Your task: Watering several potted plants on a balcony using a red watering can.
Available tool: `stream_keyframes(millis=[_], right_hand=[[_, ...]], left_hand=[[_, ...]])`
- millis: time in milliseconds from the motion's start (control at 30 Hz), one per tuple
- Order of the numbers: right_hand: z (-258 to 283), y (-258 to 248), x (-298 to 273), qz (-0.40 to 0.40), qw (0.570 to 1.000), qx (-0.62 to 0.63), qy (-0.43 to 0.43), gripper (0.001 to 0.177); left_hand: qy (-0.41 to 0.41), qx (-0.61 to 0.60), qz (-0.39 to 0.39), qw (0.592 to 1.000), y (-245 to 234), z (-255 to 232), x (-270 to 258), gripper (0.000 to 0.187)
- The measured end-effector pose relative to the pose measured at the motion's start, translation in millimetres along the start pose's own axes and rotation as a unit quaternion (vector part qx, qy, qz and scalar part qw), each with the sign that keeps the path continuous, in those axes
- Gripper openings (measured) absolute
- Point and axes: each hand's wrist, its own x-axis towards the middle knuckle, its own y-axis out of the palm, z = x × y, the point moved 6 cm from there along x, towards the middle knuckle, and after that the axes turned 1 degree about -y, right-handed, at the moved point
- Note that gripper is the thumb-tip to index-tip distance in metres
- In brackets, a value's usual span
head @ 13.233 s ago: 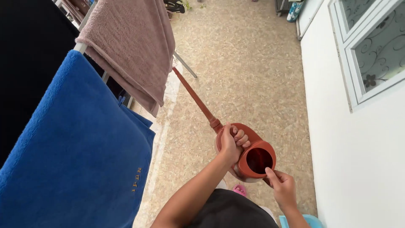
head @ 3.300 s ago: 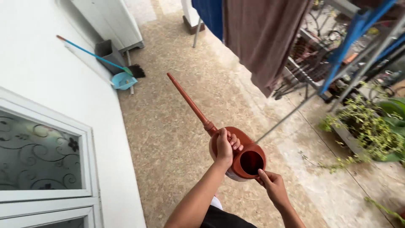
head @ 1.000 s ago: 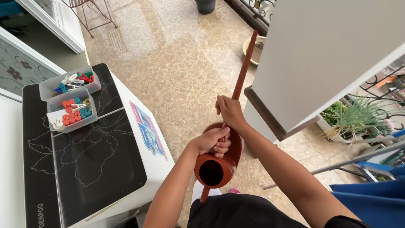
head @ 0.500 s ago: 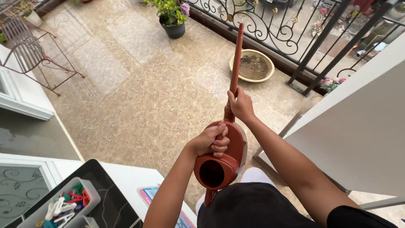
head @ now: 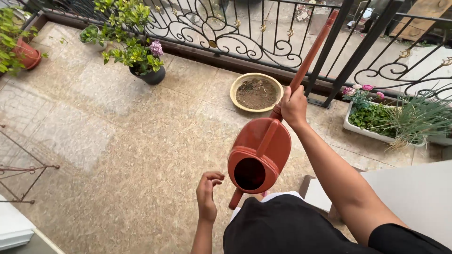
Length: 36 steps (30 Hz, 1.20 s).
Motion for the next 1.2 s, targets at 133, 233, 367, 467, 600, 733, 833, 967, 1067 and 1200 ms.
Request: stream_keyframes(millis=[133,233,367,467,600,733,833,967,1067,1200], right_hand=[[-46.7,3.4,44.3,-0.030,0.997,-0.025,0.068,0.032],[-89.5,-5.6,64.1,-0.058,0.988,-0.007,0.143,0.035],[-174.6,-26.0,77.8,-0.127,0.972,-0.013,0.198,0.034],[-208.7,-44.5,97.9,-0.164,0.959,-0.046,0.225,0.036],[-261.7,-53.0,114.6,-0.237,0.928,-0.068,0.280,0.041],[-264.0,-69.0,130.5,-0.303,0.872,-0.058,0.380,0.045],[-293.6,-49.4,146.2,-0.286,0.855,-0.027,0.431,0.045],[-317.7,-27.6,149.1,-0.278,0.828,0.039,0.486,0.043],[-365.9,-1.7,150.5,-0.275,0.792,0.120,0.531,0.041],[-424.9,34.9,151.3,-0.226,0.769,0.216,0.557,0.040]], left_hand=[[0.002,0.023,0.066,0.998,41.6,-3.4,48.3,0.033],[-0.022,0.054,0.127,0.990,64.9,9.5,95.9,0.027],[0.002,0.115,0.226,0.967,100.0,14.5,171.1,0.023],[-0.008,0.129,0.300,0.945,132.9,37.7,225.2,0.025],[-0.023,0.125,0.401,0.907,183.0,58.3,305.1,0.030],[-0.010,0.128,0.462,0.878,228.5,71.4,390.2,0.024],[-0.037,0.159,0.478,0.863,254.5,91.6,447.7,0.029],[-0.019,0.191,0.513,0.836,290.1,89.1,486.3,0.037],[-0.010,0.225,0.526,0.820,325.2,84.6,505.4,0.039],[-0.034,0.289,0.502,0.814,371.6,78.9,512.2,0.038]])
